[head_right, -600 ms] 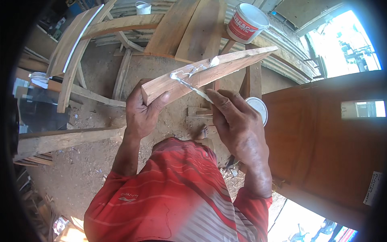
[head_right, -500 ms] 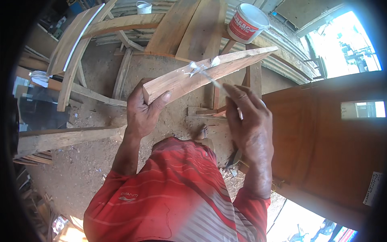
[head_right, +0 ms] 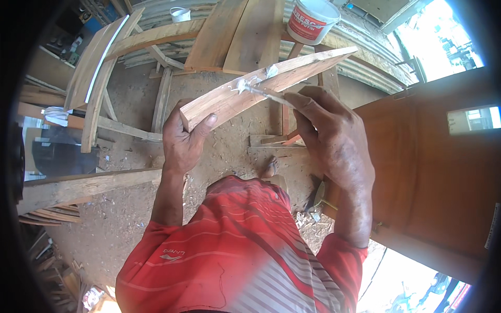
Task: The person applies glue to the edge of a wooden board using a stick applicator, joins it to another wooden panel, and then spreads glue along the edge of another wooden board.
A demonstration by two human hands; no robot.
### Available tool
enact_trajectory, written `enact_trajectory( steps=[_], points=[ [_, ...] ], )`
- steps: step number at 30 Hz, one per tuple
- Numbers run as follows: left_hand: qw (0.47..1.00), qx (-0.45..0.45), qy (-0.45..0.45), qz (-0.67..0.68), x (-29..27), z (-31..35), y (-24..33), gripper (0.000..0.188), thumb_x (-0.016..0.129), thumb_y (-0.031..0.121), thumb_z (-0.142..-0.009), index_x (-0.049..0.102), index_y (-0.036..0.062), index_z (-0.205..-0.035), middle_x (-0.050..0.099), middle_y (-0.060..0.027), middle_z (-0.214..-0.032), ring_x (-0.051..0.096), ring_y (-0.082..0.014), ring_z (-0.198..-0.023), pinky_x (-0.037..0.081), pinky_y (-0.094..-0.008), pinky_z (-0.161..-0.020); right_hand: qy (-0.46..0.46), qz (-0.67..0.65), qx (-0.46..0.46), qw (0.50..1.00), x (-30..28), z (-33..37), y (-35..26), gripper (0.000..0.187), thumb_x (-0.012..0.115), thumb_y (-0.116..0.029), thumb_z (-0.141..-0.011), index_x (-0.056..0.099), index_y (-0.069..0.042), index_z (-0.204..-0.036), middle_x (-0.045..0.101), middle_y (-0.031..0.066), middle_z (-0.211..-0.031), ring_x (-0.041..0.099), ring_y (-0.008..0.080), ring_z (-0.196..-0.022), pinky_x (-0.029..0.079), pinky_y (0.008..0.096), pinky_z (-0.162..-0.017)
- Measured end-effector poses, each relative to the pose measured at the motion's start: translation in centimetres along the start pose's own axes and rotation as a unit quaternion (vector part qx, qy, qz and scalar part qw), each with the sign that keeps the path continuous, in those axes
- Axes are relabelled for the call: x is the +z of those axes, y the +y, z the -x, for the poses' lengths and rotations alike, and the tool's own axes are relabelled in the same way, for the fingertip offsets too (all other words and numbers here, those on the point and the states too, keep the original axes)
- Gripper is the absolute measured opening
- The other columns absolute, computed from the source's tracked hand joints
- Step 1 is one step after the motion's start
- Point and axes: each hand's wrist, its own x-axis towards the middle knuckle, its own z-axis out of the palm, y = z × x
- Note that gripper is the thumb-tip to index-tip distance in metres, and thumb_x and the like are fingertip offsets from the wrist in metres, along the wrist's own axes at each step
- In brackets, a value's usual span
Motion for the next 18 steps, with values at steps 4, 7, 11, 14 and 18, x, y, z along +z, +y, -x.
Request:
enact_trajectory(
  steps=[4,7,11,14,18],
  points=[
    [0.999,0.032,-0.013,-0.021,-0.1,0.5,0.0,0.024,0.075,0.013,-0.095,0.064,-0.0001,-0.112,0.066,-0.0049,-0.099,0.060,-0.0102,-0.091,0.050,-0.0274,-0.080,-0.023,0.068,-0.022,0.997,-3.3,1.1,0.2,0.028,0.070,0.002,-0.081,0.074,-0.010,-0.106,0.072,0.0055,-0.100,0.072,0.0287,-0.081,0.057,0.0397,-0.069],
    [0.997,0.062,-0.029,-0.046,-0.3,0.6,0.2,0.025,0.077,0.010,-0.093,0.064,0.0009,-0.112,0.067,-0.0075,-0.103,0.063,-0.0142,-0.092,0.052,-0.0300,-0.081,-0.004,0.046,0.049,0.998,-5.7,3.2,0.4,0.025,0.069,0.006,-0.085,0.074,-0.006,-0.106,0.072,0.0106,-0.098,0.072,0.0274,-0.083,0.056,0.0358,-0.070],
    [0.998,0.030,-0.038,-0.051,-0.6,0.3,-0.9,0.027,0.076,0.004,-0.091,0.064,-0.0006,-0.114,0.068,-0.0094,-0.108,0.065,-0.0174,-0.095,0.052,-0.0320,-0.085,0.005,0.060,0.205,0.977,-9.7,7.8,1.8,0.024,0.063,0.005,-0.092,0.071,-0.001,-0.114,0.069,0.0095,-0.100,0.063,0.0135,-0.083,0.053,0.0276,-0.074],
    [0.994,0.048,-0.011,-0.099,-0.9,0.2,-2.1,0.030,0.074,0.003,-0.092,0.063,-0.0058,-0.118,0.068,-0.0102,-0.112,0.064,-0.0186,-0.098,0.051,-0.0326,-0.089,0.041,0.041,0.319,0.946,-12.5,13.1,3.9,0.021,0.063,0.000,-0.096,0.070,0.002,-0.116,0.069,0.0067,-0.098,0.061,0.0114,-0.083,0.052,0.0263,-0.078],
    [0.991,0.048,0.006,-0.127,-1.7,-0.2,-3.4,0.040,0.074,0.011,-0.095,0.060,-0.0118,-0.125,0.068,-0.0221,-0.121,0.067,-0.0246,-0.106,0.055,-0.0369,-0.092,0.167,-0.166,0.435,0.869,-13.5,25.9,4.3,0.026,0.066,-0.003,-0.095,0.071,0.003,-0.120,0.074,0.0064,-0.097,0.065,0.0102,-0.082,0.054,0.0254,-0.075]
  ],
)
